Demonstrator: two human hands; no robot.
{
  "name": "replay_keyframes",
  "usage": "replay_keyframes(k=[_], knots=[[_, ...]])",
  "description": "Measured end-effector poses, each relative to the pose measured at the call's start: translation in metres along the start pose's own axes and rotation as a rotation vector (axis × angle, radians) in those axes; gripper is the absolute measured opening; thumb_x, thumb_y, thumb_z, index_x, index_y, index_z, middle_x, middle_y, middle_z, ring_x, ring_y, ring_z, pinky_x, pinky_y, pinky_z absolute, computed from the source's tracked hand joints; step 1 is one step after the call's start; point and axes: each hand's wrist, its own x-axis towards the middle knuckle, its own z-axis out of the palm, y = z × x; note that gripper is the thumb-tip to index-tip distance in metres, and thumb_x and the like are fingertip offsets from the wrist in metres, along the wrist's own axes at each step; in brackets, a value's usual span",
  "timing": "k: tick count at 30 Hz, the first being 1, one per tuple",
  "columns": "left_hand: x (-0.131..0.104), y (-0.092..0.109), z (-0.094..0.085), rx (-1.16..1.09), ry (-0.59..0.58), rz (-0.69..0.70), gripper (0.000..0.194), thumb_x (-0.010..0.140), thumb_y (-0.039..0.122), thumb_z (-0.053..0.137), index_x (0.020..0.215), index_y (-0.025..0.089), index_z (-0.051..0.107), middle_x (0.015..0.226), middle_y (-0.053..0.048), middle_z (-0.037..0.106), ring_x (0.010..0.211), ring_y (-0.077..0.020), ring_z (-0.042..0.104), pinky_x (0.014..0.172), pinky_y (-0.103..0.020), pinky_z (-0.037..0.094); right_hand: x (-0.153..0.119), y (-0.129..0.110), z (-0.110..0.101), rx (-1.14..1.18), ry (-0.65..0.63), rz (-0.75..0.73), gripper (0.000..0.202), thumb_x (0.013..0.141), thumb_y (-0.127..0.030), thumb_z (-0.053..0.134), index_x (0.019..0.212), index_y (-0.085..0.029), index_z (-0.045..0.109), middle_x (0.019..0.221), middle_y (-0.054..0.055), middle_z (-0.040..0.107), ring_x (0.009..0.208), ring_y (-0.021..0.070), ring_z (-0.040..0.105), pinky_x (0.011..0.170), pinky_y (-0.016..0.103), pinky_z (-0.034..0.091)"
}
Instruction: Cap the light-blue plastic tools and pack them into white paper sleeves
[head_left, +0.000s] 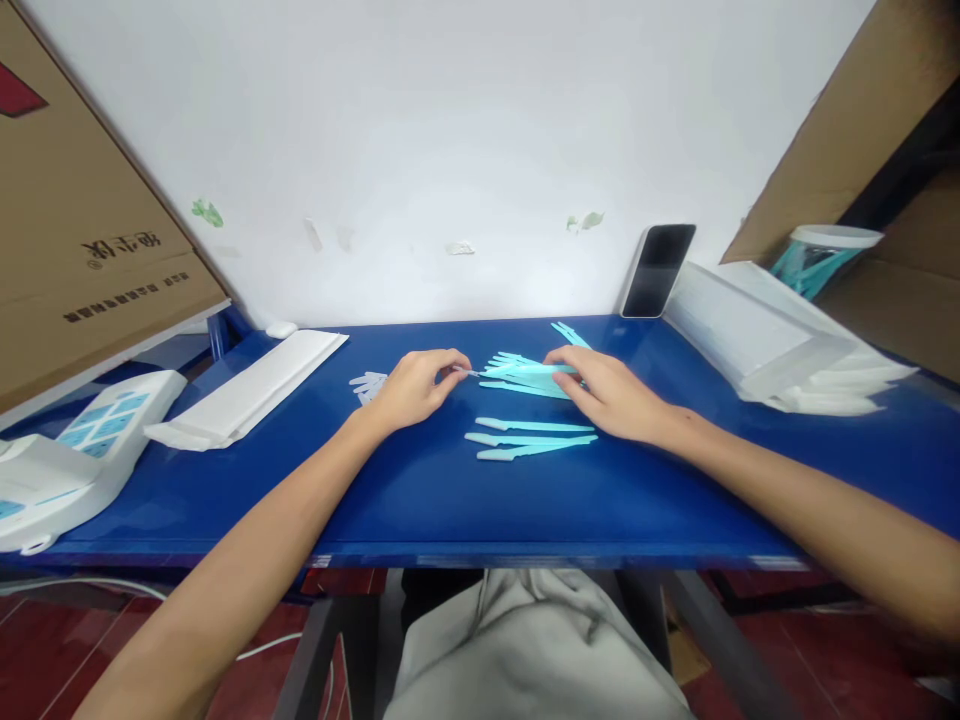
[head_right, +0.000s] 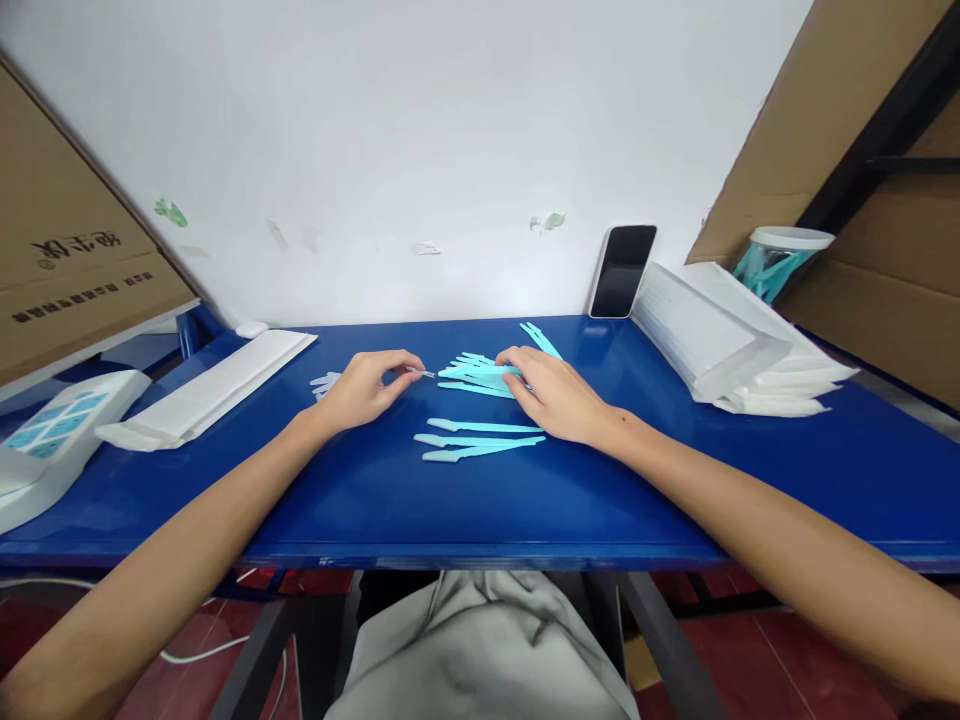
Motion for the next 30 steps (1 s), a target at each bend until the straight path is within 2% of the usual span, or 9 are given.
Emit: replay_keyframes(k=[4, 9, 14, 22, 28, 30], knots=[[0.001, 0.006, 0.0, -0.033, 0.04, -0.006, 0.026, 0.1, 0.036, 0.051, 0.102, 0.02, 0.072, 0.103, -0.006, 0.077, 0.088, -0.0194, 0.07, 0.077, -0.029, 0.053, 0.0, 0.001, 0.0, -0.021, -0.049, 0.023, 0.04, 0.107, -0.041, 0.034, 0.123, -0.019, 0.063, 0.118, 0.013, 0.072, 0.099, 0.0279, 0.068, 0.087, 0.042, 0.052], [0.001, 0.012, 0.001, -0.09, 0.117, -0.015, 0.026, 0.099, 0.041, 0.056, 0.099, 0.02, 0.072, 0.097, -0.005, 0.078, 0.086, -0.0184, 0.071, 0.081, -0.03, 0.055, -0.001, 0.004, 0.002, -0.029, -0.078, 0.027, 0.041, 0.107, -0.041, 0.033, 0.122, -0.022, 0.067, 0.12, 0.011, 0.073, 0.105, 0.0279, 0.069, 0.088, 0.04, 0.052], [0.001, 0.014, 0.002, -0.159, 0.12, -0.011, 0.025, 0.099, 0.042, 0.06, 0.101, 0.02, 0.07, 0.095, -0.004, 0.077, 0.083, -0.0164, 0.07, 0.081, -0.027, 0.054, 0.0, 0.003, 0.001, -0.021, -0.096, 0.028, 0.04, 0.107, -0.038, 0.034, 0.121, -0.021, 0.068, 0.118, 0.011, 0.074, 0.103, 0.0273, 0.069, 0.09, 0.04, 0.051], [0.001, 0.016, 0.0, -0.129, 0.138, -0.021, 0.027, 0.099, 0.044, 0.059, 0.097, 0.019, 0.068, 0.09, -0.004, 0.074, 0.08, -0.0155, 0.067, 0.068, -0.025, 0.05, 0.0, 0.003, -0.003, -0.04, -0.056, 0.011, 0.036, 0.105, -0.038, 0.04, 0.114, -0.023, 0.072, 0.107, 0.009, 0.076, 0.097, 0.0272, 0.071, 0.087, 0.037, 0.05], [0.0, 0.021, 0.002, -0.275, 0.093, -0.036, 0.023, 0.101, 0.041, 0.057, 0.097, 0.019, 0.063, 0.083, -0.003, 0.073, 0.076, -0.0152, 0.069, 0.058, -0.022, 0.047, 0.0, 0.001, -0.003, -0.031, -0.067, 0.005, 0.037, 0.104, -0.038, 0.04, 0.114, -0.022, 0.072, 0.104, 0.009, 0.076, 0.094, 0.0266, 0.07, 0.085, 0.036, 0.05], [0.0, 0.023, 0.002, -0.322, 0.093, -0.032, 0.022, 0.101, 0.04, 0.058, 0.096, 0.018, 0.062, 0.082, -0.003, 0.073, 0.077, -0.0154, 0.07, 0.063, -0.023, 0.049, 0.0, 0.0, -0.003, -0.022, -0.071, 0.009, 0.038, 0.104, -0.038, 0.039, 0.113, -0.022, 0.072, 0.103, 0.009, 0.076, 0.093, 0.0261, 0.07, 0.085, 0.036, 0.049]])
